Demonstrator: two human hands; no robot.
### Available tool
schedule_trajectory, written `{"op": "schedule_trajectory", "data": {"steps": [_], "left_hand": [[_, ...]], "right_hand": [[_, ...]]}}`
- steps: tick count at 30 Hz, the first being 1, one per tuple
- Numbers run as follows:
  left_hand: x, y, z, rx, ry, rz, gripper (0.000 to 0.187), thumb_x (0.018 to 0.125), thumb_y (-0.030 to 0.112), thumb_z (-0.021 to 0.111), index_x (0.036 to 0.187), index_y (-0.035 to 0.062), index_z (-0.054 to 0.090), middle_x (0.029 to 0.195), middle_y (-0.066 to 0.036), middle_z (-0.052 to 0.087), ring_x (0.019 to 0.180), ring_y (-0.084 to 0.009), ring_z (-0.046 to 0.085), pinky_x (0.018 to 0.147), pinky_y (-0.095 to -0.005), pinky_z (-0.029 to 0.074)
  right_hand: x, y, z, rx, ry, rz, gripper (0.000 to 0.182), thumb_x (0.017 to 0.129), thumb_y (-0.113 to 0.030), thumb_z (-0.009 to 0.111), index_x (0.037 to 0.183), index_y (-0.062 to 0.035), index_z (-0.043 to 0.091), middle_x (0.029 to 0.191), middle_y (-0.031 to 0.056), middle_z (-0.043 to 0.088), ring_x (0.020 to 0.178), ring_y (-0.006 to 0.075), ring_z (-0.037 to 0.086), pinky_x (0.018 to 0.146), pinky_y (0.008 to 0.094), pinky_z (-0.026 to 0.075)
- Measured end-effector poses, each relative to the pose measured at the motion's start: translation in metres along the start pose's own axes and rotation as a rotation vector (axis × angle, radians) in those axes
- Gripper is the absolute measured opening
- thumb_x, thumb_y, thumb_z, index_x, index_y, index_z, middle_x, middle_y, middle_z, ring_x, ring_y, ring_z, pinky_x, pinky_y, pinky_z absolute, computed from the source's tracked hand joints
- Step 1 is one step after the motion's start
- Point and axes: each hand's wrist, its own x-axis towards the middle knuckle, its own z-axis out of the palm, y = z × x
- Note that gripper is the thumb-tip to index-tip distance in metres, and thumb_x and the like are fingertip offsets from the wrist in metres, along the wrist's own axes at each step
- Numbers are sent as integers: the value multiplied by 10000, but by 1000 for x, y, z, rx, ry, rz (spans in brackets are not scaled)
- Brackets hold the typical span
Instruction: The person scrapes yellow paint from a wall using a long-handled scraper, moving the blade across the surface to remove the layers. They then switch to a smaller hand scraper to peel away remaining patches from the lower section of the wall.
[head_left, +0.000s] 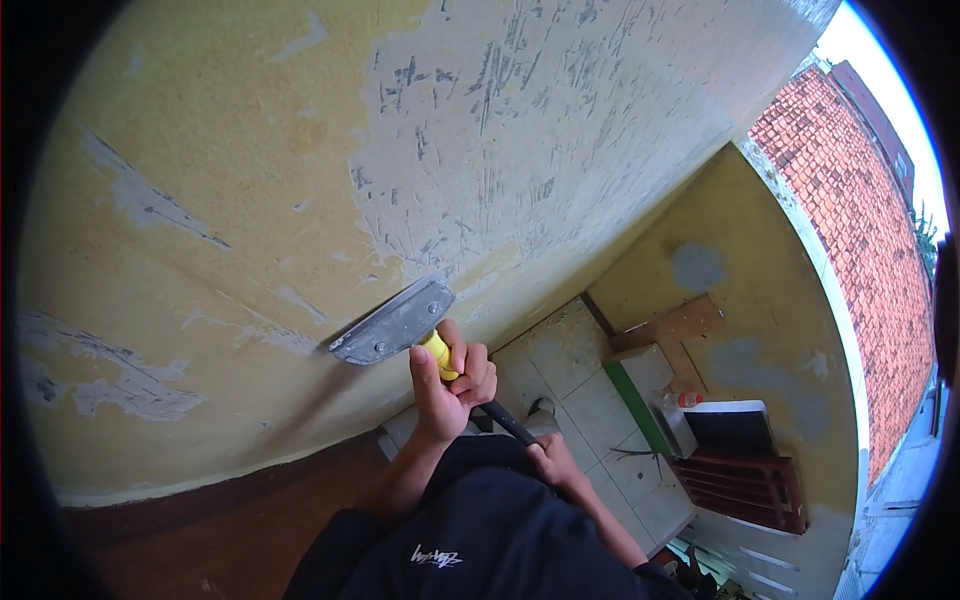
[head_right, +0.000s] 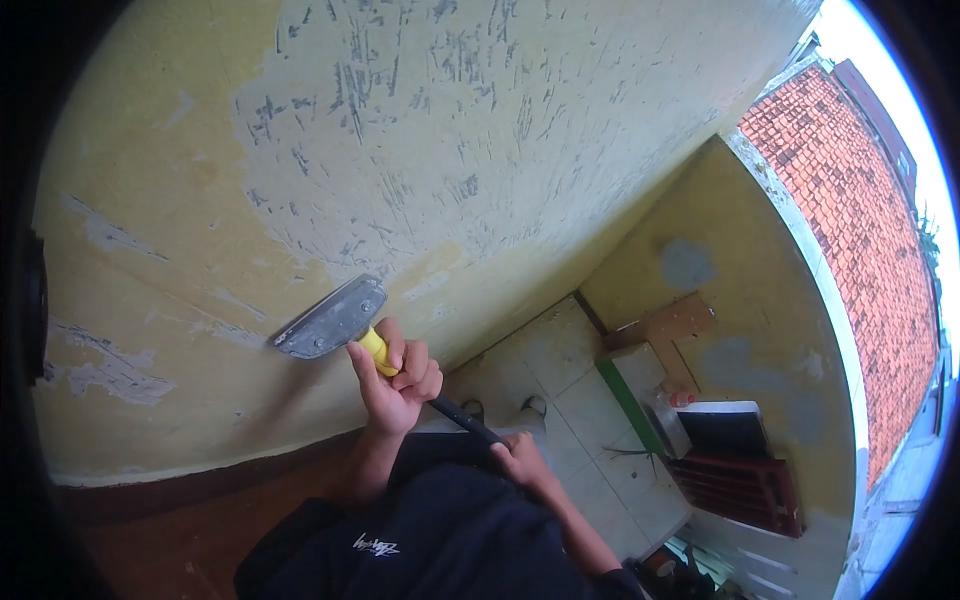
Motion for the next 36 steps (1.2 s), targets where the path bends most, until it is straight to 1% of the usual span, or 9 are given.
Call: {"op": "schedule_trajectory", "data": {"steps": [2, 11, 14, 17, 20, 23, 28, 36], "left_hand": [[-1, -1, 0, -16, -7, -7, 549, 925, 681, 229, 779, 158, 310, 523, 40, 249, 406, -68, 157, 379, -238, 188], [-3, 5, 4, -41, -8, -15, 555, 920, 688, 222, 779, 158, 309, 524, 39, 249, 406, -68, 157, 378, -240, 188], [-1, 2, 2, -45, -23, -15, 555, 919, 688, 226, 781, 157, 309, 524, 39, 249, 406, -68, 157, 378, -240, 188], [0, 5, 1, -41, -38, -10, 558, 917, 690, 232, 783, 155, 310, 522, 39, 249, 406, -68, 155, 377, -242, 188], [5, 16, 9, -23, -57, -2, 562, 913, 695, 239, 780, 154, 312, 519, 41, 250, 404, -68, 150, 375, -242, 188], [9, 27, 10, -1, -84, 13, 567, 908, 701, 244, 777, 154, 314, 516, 43, 250, 402, -66, 144, 373, -239, 186], [10, 25, 8, -24, -103, 10, 564, 909, 699, 247, 776, 154, 315, 510, 45, 248, 398, -60, 140, 368, -231, 181], [8, 17, 7, -6, -59, 9, 562, 912, 695, 243, 774, 156, 316, 509, 47, 245, 393, -59, 142, 364, -230, 183]], "right_hand": [[-4, -6, -3, -10, -7, 20, 712, 861, -607, 427, 635, 68, 453, 523, 194, 399, 489, 293, 378, 521, 458, 372], [-16, -19, -9, 8, -42, 58, 675, 875, -567, 432, 628, 60, 468, 537, 187, 418, 510, 292, 423, 549, 441, 383], [-13, -19, -11, 16, -57, 52, 677, 874, -568, 435, 624, 61, 461, 538, 183, 411, 513, 278, 426, 546, 436, 380], [-11, -22, -7, 25, -31, 54, 680, 871, -576, 438, 622, 57, 445, 529, 164, 397, 505, 254, 392, 530, 429, 368], [-2, -18, -4, 49, -47, -2, 677, 863, -586, 445, 625, 47, 428, 523, 146, 376, 502, 242, 359, 519, 425, 360], [6, -26, 0, 65, -33, -14, 683, 858, -604, 449, 626, 38, 415, 520, 137, 358, 500, 242, 342, 512, 422, 355], [6, -27, 1, 81, -37, -9, 697, 854, -620, 451, 624, 37, 415, 523, 137, 361, 504, 239, 345, 515, 421, 354], [2, -20, 1, 64, -33, 17, 704, 853, -627, 437, 619, 36, 420, 525, 140, 370, 508, 239, 359, 520, 419, 358]]}}
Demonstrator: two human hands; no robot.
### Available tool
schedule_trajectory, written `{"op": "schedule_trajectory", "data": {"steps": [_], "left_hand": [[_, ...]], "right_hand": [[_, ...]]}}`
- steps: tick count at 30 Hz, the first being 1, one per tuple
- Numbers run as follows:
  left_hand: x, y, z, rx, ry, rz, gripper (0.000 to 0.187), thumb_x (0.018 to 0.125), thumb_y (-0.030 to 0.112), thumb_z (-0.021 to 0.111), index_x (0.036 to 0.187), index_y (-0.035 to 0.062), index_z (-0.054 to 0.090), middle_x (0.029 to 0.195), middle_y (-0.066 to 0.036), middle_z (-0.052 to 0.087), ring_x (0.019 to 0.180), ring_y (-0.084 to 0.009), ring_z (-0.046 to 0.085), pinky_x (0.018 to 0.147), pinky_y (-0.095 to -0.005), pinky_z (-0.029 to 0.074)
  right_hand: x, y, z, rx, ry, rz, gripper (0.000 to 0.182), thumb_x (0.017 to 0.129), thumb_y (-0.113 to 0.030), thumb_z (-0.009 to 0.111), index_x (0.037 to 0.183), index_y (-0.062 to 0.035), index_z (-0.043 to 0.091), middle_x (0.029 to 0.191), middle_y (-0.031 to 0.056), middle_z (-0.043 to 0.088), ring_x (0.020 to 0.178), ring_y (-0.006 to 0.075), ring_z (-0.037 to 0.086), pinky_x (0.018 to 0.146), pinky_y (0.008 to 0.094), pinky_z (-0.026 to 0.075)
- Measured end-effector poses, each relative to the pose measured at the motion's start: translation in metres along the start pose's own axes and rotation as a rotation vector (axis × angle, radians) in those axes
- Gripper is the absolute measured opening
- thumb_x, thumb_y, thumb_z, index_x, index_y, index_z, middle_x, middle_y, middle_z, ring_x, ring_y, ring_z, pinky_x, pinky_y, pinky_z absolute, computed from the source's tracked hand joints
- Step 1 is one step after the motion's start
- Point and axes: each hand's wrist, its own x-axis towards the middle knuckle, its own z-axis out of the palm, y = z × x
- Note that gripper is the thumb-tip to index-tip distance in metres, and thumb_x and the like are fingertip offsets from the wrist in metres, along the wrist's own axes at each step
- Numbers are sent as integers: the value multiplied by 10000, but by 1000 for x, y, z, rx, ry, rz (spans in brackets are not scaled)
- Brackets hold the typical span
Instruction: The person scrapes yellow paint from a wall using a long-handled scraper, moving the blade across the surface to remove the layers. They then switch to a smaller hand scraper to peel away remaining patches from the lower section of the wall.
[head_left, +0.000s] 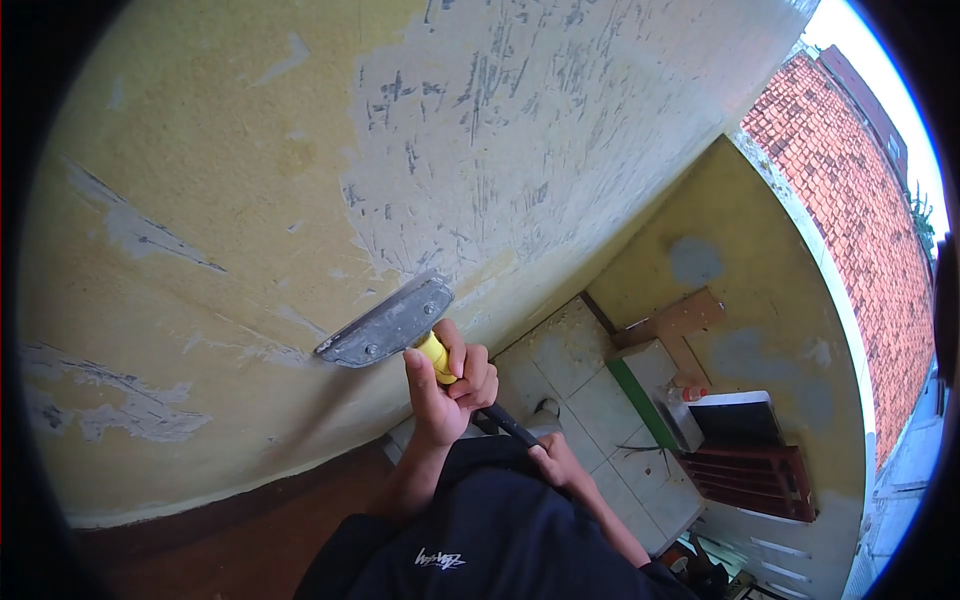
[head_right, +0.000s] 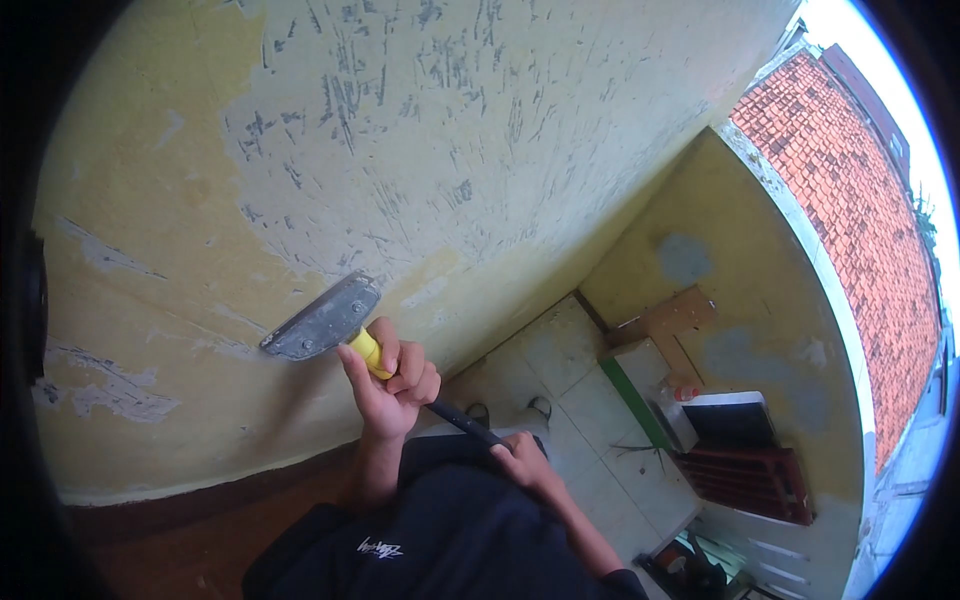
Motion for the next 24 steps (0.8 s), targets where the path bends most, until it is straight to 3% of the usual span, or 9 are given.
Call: {"op": "schedule_trajectory", "data": {"steps": [5, 17, 24], "left_hand": [[0, -4, 2, 0, 24, -28, 561, 915, 695, 235, 774, 157, 313, 514, 45, 246, 399, -61, 150, 368, -233, 183], [0, -5, 9, -37, 30, -66, 554, 917, 691, 241, 780, 159, 309, 521, 40, 243, 402, -66, 158, 369, -237, 183], [1, -10, 7, -63, 28, -82, 552, 920, 687, 234, 786, 158, 314, 524, 38, 246, 402, -68, 156, 369, -239, 187]], "right_hand": [[-7, -4, 0, 22, 40, 12, 687, 855, -605, 440, 610, 36, 409, 526, 136, 352, 508, 226, 353, 515, 422, 345], [-22, 10, -13, 77, -85, 73, 673, 864, -594, 445, 645, 43, 429, 560, 126, 376, 559, 184, 392, 533, 404, 357], [-25, 13, -13, 44, -91, 82, 687, 871, -603, 433, 643, 45, 447, 550, 127, 399, 549, 206, 402, 538, 411, 364]]}}
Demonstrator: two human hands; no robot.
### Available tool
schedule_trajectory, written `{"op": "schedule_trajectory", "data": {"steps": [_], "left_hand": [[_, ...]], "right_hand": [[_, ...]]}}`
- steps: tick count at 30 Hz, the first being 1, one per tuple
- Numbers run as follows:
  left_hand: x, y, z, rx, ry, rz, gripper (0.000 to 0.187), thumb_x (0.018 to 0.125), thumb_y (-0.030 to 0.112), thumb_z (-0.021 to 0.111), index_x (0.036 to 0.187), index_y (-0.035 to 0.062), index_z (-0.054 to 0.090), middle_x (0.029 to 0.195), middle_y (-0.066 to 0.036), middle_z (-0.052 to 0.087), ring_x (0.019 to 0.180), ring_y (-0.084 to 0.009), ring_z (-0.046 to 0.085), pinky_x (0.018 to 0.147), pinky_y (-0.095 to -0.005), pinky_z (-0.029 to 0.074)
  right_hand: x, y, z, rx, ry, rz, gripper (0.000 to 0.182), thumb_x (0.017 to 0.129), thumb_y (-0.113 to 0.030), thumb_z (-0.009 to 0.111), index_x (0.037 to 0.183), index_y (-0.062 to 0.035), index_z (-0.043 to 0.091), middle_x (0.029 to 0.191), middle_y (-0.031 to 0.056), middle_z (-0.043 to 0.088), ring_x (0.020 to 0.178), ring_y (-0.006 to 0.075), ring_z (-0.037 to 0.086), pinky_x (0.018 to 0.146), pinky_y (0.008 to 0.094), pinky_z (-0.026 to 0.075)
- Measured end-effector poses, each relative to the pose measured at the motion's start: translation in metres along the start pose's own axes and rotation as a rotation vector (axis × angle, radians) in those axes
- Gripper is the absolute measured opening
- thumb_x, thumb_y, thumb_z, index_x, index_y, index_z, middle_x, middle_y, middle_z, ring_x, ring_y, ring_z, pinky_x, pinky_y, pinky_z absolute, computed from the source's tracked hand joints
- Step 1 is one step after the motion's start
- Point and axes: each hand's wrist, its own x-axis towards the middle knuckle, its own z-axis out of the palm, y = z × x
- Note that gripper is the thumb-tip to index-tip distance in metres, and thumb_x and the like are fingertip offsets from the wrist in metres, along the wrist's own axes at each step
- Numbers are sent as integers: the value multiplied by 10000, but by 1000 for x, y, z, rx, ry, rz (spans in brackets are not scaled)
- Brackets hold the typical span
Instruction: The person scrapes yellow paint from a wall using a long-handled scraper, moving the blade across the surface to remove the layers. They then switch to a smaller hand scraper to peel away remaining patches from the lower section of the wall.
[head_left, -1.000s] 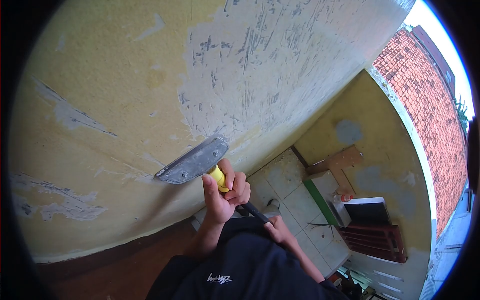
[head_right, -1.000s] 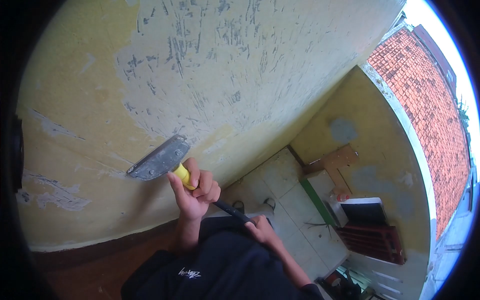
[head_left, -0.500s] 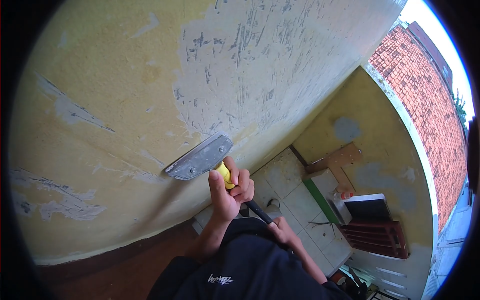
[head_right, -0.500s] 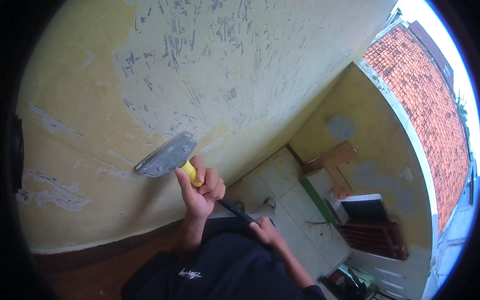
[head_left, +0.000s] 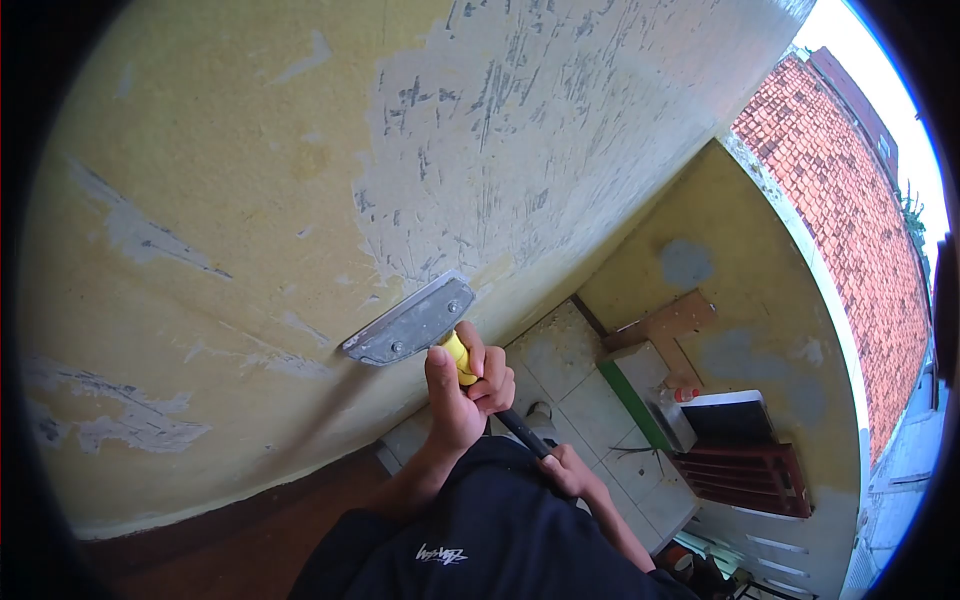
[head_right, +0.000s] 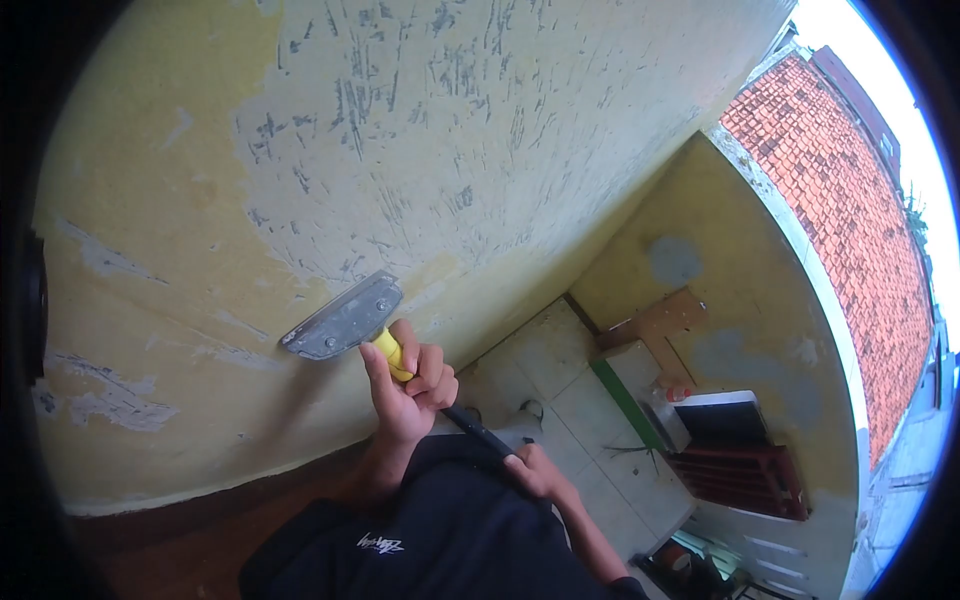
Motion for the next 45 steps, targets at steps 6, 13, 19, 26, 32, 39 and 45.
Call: {"op": "schedule_trajectory", "data": {"steps": [6, 13, 19, 26, 32, 39, 45], "left_hand": [[1, 0, 1, 1, 1, 14, 554, 922, 685, 220, 787, 156, 312, 522, 36, 243, 398, -71, 154, 367, -241, 188], [5, 10, 10, -11, -39, 44, 554, 919, 687, 232, 784, 155, 309, 514, 40, 239, 395, -67, 143, 360, -243, 178], [26, 35, 27, 36, -135, 102, 560, 905, 700, 261, 780, 157, 308, 506, 45, 240, 391, -59, 123, 352, -241, 157], [19, 10, 15, 38, -49, 55, 562, 908, 702, 238, 769, 162, 305, 511, 45, 234, 396, -61, 135, 361, -237, 160], [8, -6, 9, 41, 49, 27, 551, 920, 689, 233, 770, 164, 305, 514, 43, 237, 398, -65, 142, 366, -238, 168], [8, -4, 7, 12, 4, 23, 548, 921, 687, 241, 773, 164, 310, 517, 40, 246, 401, -66, 149, 374, -236, 179], [10, 0, 9, -2, -42, 26, 556, 918, 690, 233, 777, 157, 307, 523, 37, 249, 405, -69, 149, 380, -240, 187]], "right_hand": [[0, -4, -3, -45, 8, -16, 670, 886, -562, 433, 651, 65, 461, 554, 167, 430, 541, 254, 431, 552, 423, 376], [-1, -28, -7, -48, 29, -36, 637, 889, -518, 441, 651, 73, 461, 552, 178, 426, 539, 263, 421, 554, 426, 376], [27, -49, -20, -15, 35, -71, 599, 862, -507, 486, 634, 45, 440, 537, 112, 375, 534, 188, 374, 529, 402, 363], [20, -34, -18, 37, 16, 1, 588, 859, -509, 496, 653, 41, 472, 554, 96, 410, 559, 167, 411, 541, 382, 381], [8, -10, -12, 48, 20, -38, 674, 877, -684, 379, 621, -65, 303, 570, -21, 279, 554, 113, 275, 490, 333, 250], [7, -7, -17, 18, -7, 5, 630, 871, -578, 445, 666, 17, 426, 564, 74, 375, 562, 154, 369, 532, 379, 337], [7, 3, -20, 50, -89, 35, 639, 875, -558, 460, 666, 46, 444, 563, 96, 402, 572, 173, 396, 545, 396, 372]]}}
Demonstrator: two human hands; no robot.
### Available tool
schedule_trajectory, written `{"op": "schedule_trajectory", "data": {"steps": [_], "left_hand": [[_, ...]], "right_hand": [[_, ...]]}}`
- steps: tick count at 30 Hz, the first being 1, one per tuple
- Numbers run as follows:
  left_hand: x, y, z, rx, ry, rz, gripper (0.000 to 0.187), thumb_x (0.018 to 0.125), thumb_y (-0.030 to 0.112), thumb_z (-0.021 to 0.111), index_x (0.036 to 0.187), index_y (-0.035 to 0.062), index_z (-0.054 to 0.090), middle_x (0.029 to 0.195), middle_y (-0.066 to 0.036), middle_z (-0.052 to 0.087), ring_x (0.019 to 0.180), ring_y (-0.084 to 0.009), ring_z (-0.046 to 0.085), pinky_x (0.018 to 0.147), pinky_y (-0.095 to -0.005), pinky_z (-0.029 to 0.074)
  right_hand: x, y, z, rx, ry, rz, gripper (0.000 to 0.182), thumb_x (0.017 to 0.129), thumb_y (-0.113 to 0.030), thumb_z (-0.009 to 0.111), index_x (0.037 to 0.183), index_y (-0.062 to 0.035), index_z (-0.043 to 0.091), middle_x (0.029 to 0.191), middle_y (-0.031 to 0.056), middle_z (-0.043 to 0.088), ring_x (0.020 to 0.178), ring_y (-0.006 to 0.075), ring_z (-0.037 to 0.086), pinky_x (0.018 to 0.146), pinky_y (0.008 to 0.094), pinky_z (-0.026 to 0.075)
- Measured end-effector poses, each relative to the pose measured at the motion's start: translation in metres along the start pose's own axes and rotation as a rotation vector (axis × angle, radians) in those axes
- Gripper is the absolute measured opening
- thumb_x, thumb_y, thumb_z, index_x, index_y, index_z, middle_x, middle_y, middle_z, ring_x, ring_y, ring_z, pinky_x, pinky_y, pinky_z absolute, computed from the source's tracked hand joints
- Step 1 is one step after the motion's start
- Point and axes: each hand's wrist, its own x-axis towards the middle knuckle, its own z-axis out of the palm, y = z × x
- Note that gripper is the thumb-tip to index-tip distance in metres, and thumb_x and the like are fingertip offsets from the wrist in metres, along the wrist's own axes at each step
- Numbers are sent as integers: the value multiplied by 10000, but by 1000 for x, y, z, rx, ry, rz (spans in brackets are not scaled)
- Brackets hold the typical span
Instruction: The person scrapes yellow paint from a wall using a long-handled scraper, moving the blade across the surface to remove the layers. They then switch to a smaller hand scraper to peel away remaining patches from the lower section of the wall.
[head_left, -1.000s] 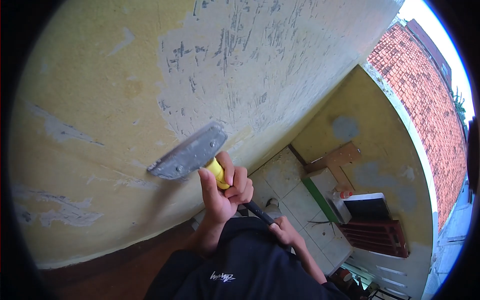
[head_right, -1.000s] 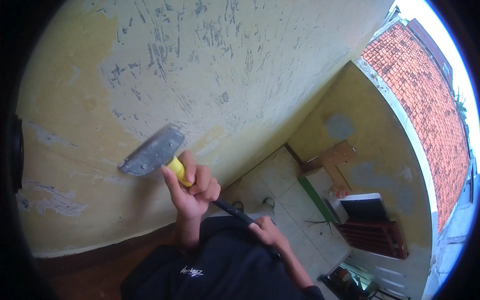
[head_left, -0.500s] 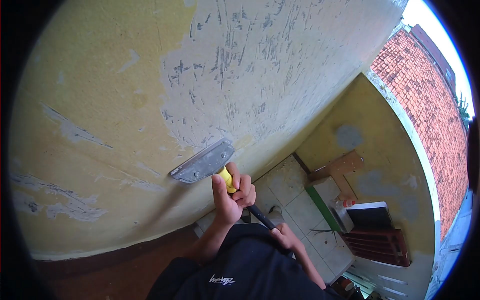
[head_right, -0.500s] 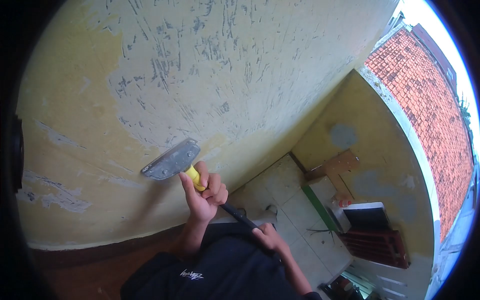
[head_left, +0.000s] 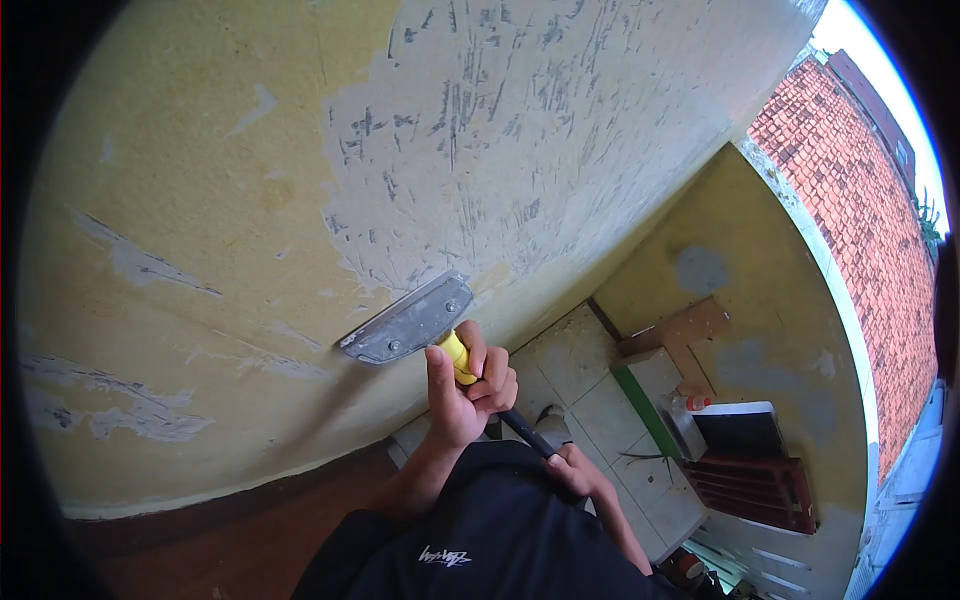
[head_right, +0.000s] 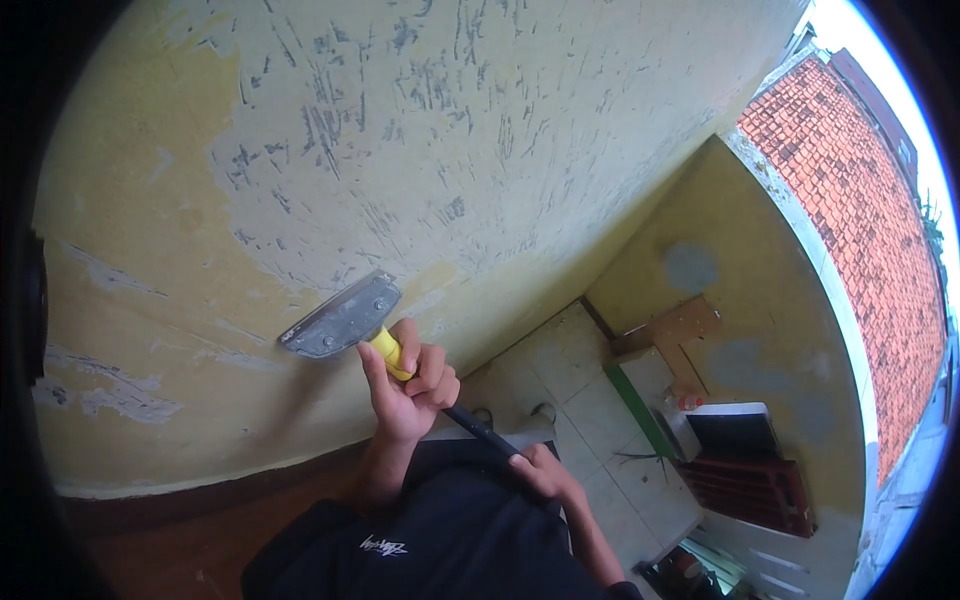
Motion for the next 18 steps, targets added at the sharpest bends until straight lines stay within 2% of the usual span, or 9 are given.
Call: {"op": "schedule_trajectory", "data": {"steps": [8, 18], "left_hand": [[-1, 3, 0, 6, -13, -14, 554, 922, 685, 221, 781, 156, 305, 522, 33, 249, 403, -74, 153, 380, -247, 193], [0, 5, 5, -27, -25, -12, 547, 929, 677, 218, 783, 157, 306, 519, 34, 247, 395, -72, 150, 374, -247, 188]], "right_hand": [[-5, -3, 3, 22, -13, -33, 680, 888, -601, 433, 645, 33, 409, 552, 69, 374, 563, 152, 380, 517, 378, 353], [-18, -18, 4, 3, 25, 20, 693, 886, -614, 434, 634, 31, 408, 538, 62, 377, 540, 150, 377, 500, 381, 347]]}}
